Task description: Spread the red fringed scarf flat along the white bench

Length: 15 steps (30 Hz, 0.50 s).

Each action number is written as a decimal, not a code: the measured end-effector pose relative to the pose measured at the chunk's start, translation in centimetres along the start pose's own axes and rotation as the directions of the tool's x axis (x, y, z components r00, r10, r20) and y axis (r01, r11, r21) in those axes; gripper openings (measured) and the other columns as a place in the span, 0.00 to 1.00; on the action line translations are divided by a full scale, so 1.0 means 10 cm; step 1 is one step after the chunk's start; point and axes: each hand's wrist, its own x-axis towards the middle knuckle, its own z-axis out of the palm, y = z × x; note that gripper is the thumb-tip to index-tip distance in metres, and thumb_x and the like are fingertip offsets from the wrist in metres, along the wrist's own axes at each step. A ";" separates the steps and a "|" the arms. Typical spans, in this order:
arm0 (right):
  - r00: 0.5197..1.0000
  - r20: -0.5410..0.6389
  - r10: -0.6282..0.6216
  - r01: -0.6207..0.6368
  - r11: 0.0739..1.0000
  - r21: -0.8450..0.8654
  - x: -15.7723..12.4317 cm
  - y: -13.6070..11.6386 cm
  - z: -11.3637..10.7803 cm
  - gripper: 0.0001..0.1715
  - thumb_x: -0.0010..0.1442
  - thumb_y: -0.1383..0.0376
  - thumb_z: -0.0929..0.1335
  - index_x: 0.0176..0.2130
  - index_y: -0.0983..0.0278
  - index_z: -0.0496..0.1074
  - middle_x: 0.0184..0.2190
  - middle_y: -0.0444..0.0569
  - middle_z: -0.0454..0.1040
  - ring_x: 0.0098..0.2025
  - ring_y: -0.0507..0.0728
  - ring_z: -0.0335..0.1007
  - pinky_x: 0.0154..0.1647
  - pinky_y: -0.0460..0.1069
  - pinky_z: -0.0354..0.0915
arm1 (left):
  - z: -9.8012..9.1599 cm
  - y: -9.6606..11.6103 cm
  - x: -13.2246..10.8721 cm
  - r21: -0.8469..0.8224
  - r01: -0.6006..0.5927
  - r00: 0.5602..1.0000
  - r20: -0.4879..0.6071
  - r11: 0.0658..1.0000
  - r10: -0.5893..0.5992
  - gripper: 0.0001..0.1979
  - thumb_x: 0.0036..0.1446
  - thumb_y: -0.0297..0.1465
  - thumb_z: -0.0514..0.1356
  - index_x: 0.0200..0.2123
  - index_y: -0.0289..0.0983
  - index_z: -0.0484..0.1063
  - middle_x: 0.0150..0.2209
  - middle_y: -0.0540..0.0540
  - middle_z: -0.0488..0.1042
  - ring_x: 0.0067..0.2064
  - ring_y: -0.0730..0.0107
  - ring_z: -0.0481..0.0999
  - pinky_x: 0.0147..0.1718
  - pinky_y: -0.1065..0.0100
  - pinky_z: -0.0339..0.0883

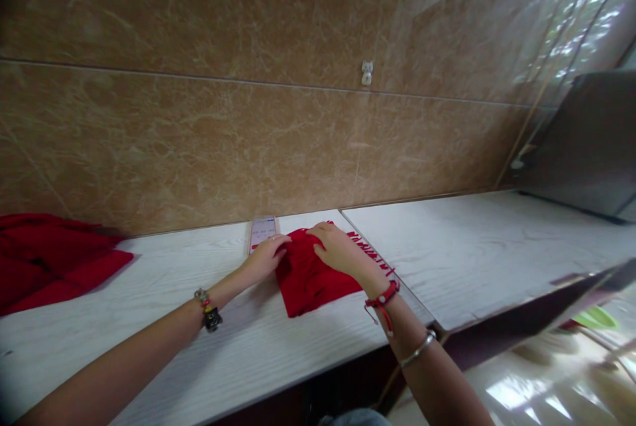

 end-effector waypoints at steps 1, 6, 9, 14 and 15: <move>0.996 0.048 -0.073 0.072 0.997 0.025 0.09 -0.02 0.03 0.19 0.57 0.73 0.59 0.47 0.68 0.66 0.46 0.55 0.69 0.49 0.54 0.63 0.51 0.50 0.57 | 0.01 0.01 -0.02 -0.012 0.013 1.000 -0.023 1.000 -0.013 0.13 0.53 0.21 0.49 0.40 0.34 0.68 0.42 0.43 0.71 0.45 0.67 0.68 0.48 0.65 0.60; 0.930 0.313 -0.194 0.191 0.981 0.040 0.41 0.03 0.20 0.14 0.61 0.66 0.59 0.39 0.65 0.71 0.39 0.52 0.74 0.40 0.54 0.69 0.41 0.48 0.63 | 0.06 0.02 -0.11 0.011 0.043 0.998 -0.044 0.999 -0.042 0.09 0.53 0.23 0.53 0.38 0.33 0.69 0.40 0.42 0.72 0.42 0.65 0.69 0.44 0.64 0.62; 0.910 0.373 -0.179 0.222 0.972 -0.075 0.32 0.22 0.11 0.18 0.62 0.62 0.58 0.34 0.66 0.73 0.34 0.52 0.76 0.35 0.54 0.70 0.38 0.48 0.62 | 0.09 0.01 -0.16 0.055 -0.004 1.000 -0.015 0.998 0.005 0.09 0.55 0.25 0.52 0.39 0.32 0.69 0.39 0.42 0.72 0.42 0.66 0.70 0.44 0.65 0.63; 0.910 0.414 0.009 0.146 0.929 -0.341 -0.03 0.62 -0.27 0.22 0.60 0.58 0.60 0.25 0.66 0.74 0.23 0.53 0.74 0.28 0.56 0.70 0.33 0.49 0.61 | 0.14 0.03 -0.21 0.143 -0.059 0.997 -0.045 0.988 0.066 0.13 0.60 0.27 0.46 0.41 0.31 0.68 0.41 0.41 0.71 0.43 0.67 0.69 0.46 0.65 0.63; 0.924 0.380 0.036 0.112 0.926 -0.360 -0.08 0.64 -0.33 0.20 0.59 0.59 0.60 0.26 0.66 0.74 0.23 0.53 0.74 0.29 0.56 0.70 0.33 0.49 0.61 | 0.15 0.04 -0.23 0.173 -0.070 0.995 -0.060 0.982 0.082 0.14 0.60 0.27 0.45 0.42 0.31 0.68 0.43 0.41 0.70 0.44 0.66 0.69 0.46 0.63 0.63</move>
